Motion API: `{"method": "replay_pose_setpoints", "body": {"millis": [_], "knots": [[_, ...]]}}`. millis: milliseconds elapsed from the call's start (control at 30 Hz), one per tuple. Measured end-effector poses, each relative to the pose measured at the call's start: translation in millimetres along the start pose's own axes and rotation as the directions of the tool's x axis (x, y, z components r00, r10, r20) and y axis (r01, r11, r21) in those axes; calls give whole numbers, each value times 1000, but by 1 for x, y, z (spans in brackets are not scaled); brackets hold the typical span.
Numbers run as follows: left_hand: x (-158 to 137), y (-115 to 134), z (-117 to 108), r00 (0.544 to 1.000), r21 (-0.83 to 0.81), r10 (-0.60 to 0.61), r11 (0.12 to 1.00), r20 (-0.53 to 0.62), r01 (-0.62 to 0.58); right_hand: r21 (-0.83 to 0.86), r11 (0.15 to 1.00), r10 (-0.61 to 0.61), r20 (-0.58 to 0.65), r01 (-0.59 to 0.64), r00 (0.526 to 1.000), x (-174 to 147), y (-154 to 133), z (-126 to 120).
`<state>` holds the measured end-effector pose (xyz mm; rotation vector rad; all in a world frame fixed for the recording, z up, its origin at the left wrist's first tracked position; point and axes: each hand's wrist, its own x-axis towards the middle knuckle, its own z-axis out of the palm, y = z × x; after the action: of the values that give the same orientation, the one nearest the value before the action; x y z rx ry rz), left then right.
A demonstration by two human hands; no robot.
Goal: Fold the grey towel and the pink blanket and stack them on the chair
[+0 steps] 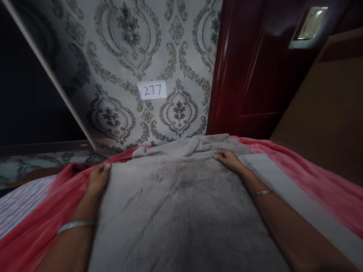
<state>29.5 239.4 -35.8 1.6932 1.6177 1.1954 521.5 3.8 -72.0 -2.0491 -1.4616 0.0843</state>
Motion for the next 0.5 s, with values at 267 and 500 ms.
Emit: {"method": "replay_pose_setpoints", "body": {"millis": [267,500], "knots": [[1,-1,5,995,217,-32,975,-90,51,-166,985,34,-76,-46,997,-1,-3,13],[24,-13,6,996,509,29,861,-84,18,-228,949,215,-30,-216,976,-5,24,-31]]}}
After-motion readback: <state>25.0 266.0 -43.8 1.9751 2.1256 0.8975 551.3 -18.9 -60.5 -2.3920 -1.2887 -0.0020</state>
